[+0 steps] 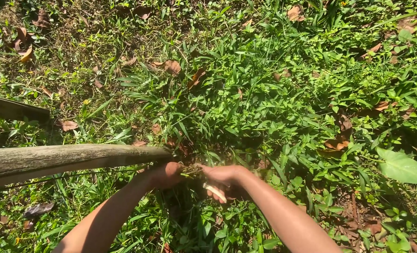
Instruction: Trimming grass and weeds around a post using garden shears.
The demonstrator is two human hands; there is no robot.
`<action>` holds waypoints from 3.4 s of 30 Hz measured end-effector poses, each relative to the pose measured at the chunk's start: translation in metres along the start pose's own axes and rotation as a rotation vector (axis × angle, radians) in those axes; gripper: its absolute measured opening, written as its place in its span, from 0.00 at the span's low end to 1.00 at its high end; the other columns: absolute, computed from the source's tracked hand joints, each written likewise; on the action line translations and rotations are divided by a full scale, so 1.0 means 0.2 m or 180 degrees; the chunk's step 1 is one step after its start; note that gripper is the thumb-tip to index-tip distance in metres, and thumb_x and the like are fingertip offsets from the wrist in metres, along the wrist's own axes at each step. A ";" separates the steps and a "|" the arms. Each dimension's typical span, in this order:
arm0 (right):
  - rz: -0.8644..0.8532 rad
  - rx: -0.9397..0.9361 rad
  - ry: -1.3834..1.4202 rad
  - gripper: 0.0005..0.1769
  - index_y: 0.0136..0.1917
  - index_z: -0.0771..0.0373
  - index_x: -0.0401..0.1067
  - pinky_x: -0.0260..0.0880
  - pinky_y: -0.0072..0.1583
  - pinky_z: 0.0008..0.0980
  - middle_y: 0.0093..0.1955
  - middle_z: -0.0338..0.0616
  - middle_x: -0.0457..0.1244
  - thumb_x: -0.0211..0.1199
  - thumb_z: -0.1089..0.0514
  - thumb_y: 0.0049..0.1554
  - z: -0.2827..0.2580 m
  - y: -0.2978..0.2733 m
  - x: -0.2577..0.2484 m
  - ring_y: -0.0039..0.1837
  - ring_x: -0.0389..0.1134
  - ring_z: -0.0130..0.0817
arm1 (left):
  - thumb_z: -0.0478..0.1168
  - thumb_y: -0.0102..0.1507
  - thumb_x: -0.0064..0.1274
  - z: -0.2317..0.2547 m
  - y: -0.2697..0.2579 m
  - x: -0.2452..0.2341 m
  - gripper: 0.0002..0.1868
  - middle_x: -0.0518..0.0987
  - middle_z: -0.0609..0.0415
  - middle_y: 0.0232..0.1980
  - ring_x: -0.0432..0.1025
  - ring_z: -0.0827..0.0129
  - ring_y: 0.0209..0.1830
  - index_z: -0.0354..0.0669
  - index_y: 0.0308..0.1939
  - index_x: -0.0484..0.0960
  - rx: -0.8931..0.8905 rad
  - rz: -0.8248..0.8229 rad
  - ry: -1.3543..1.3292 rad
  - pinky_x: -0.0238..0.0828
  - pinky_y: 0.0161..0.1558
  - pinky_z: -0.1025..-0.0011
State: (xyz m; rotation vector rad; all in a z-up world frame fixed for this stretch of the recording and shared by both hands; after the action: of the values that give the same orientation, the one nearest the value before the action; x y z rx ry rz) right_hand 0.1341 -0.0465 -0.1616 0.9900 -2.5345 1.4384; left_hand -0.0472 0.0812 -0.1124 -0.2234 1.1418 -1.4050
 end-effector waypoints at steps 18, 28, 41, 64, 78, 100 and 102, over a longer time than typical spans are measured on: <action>-0.0747 0.0166 -0.0080 0.65 0.45 0.73 0.76 0.64 0.27 0.21 0.37 0.56 0.70 0.19 0.13 0.57 0.08 -0.24 -0.01 0.38 0.76 0.44 | 0.47 0.66 0.51 0.06 -0.06 -0.04 0.15 0.82 0.50 0.37 0.75 0.66 0.36 0.42 0.50 0.81 0.0131 -0.0250 -0.0256 0.73 0.42 0.63; -0.0275 0.0127 -0.0630 0.59 0.44 0.70 0.75 0.67 0.28 0.24 0.30 0.46 0.66 0.22 0.17 0.62 0.01 -0.34 -0.01 0.31 0.70 0.33 | 0.46 0.66 0.50 0.01 -0.09 -0.12 0.15 0.83 0.46 0.37 0.76 0.61 0.37 0.44 0.51 0.80 -0.0208 0.0046 -0.0180 0.76 0.43 0.62; 0.0108 -0.0319 -0.0285 0.57 0.44 0.70 0.74 0.80 0.47 0.38 0.34 0.50 0.70 0.23 0.18 0.58 -0.16 -0.43 -0.21 0.35 0.75 0.41 | 0.50 0.67 0.51 -1.17 -0.52 -0.05 0.26 0.74 0.54 0.69 0.72 0.56 0.67 0.56 0.69 0.74 -0.2450 -0.0603 0.2289 0.69 0.62 0.50; 0.2731 -0.0657 0.0801 0.51 0.52 0.58 0.76 0.56 0.48 0.39 0.43 0.40 0.71 0.28 0.16 0.58 -0.10 -1.53 -0.90 0.42 0.69 0.30 | 0.53 0.57 0.55 0.80 0.04 0.26 0.26 0.74 0.44 0.60 0.73 0.46 0.55 0.52 0.57 0.73 0.0279 -0.0358 0.3012 0.72 0.47 0.49; 0.2974 -0.0785 0.1559 0.52 0.51 0.60 0.77 0.53 0.38 0.28 0.43 0.44 0.72 0.29 0.17 0.57 0.52 -1.49 -0.83 0.43 0.71 0.32 | 0.54 0.49 0.62 1.43 0.66 0.18 0.55 0.59 0.49 0.78 0.67 0.54 0.70 0.50 0.77 0.53 0.2526 0.1255 0.3568 0.63 0.63 0.52; 0.1493 -0.1418 0.3776 0.48 0.45 0.71 0.69 0.57 0.24 0.22 0.36 0.54 0.68 0.31 0.23 0.62 0.75 -0.82 0.09 0.36 0.75 0.44 | 0.53 0.62 0.54 1.49 0.89 -0.09 0.21 0.78 0.49 0.45 0.77 0.57 0.40 0.51 0.55 0.73 0.2604 -0.0539 0.3640 0.69 0.42 0.56; 0.1786 -0.1306 0.3993 0.38 0.45 0.63 0.66 0.53 0.25 0.25 0.34 0.53 0.68 0.33 0.28 0.61 0.75 -0.77 0.05 0.35 0.74 0.45 | 0.53 0.63 0.54 1.52 0.91 -0.10 0.18 0.79 0.49 0.42 0.78 0.57 0.37 0.51 0.52 0.75 0.2587 -0.0603 0.3653 0.71 0.39 0.57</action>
State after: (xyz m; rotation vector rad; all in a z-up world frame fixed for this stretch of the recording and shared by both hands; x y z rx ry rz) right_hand 0.2498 -0.2253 -0.1281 -0.6063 -1.9208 0.9707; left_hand 0.2945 -0.0062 -0.0851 1.2185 1.3016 -2.1144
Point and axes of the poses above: each hand's wrist, its own y-axis towards the middle knuckle, its own x-axis out of the palm, z = x × y, the point moved 3 cm from there along y, towards the middle knuckle
